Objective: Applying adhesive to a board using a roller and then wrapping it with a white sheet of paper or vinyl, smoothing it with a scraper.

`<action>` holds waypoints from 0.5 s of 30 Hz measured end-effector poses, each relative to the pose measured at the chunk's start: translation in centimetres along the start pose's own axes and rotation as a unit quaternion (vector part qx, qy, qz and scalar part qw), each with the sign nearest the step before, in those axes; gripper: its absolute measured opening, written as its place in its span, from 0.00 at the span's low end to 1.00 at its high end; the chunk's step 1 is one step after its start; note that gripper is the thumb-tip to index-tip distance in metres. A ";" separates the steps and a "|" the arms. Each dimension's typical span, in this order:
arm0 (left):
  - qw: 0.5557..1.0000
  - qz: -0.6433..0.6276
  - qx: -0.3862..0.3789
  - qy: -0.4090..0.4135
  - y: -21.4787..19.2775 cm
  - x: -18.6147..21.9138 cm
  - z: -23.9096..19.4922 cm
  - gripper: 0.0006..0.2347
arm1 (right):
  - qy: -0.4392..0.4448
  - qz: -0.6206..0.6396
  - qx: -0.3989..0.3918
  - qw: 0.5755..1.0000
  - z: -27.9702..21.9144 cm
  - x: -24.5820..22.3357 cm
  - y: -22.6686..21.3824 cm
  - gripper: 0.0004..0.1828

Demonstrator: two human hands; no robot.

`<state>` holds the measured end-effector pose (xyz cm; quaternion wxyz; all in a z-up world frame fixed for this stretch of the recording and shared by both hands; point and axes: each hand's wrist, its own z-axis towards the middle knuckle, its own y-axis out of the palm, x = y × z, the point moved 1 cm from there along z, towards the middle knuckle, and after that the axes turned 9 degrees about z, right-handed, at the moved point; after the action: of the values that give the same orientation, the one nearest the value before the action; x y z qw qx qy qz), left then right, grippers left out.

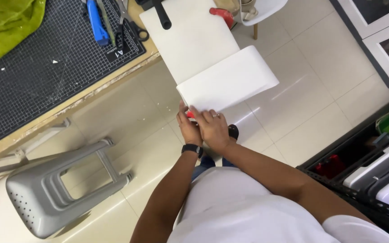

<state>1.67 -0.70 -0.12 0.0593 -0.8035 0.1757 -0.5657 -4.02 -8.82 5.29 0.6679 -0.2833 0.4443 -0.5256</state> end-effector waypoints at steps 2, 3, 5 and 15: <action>0.999 0.040 -0.002 0.021 -0.5 1.5 -0.7 0.45 | -0.016 -0.170 0.023 0.985 -4.6 11.6 4.7 0.22; 0.996 0.079 0.001 0.035 -0.8 2.0 -1.4 0.49 | -0.036 -0.331 0.038 0.942 -6.6 16.5 6.8 0.20; 0.996 0.078 -0.001 0.038 -0.7 2.1 -1.4 0.49 | 0.072 -0.286 0.033 0.955 -3.7 20.5 0.1 0.25; 0.993 0.103 0.008 0.049 0.2 -1.5 0.0 0.49 | -0.033 -0.073 -0.034 0.996 1.9 3.3 2.5 0.23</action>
<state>1.15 -0.39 -1.47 0.1146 -0.7523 0.2557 -0.5963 -1.05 -11.43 3.07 0.6319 -0.3545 0.4181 -0.5479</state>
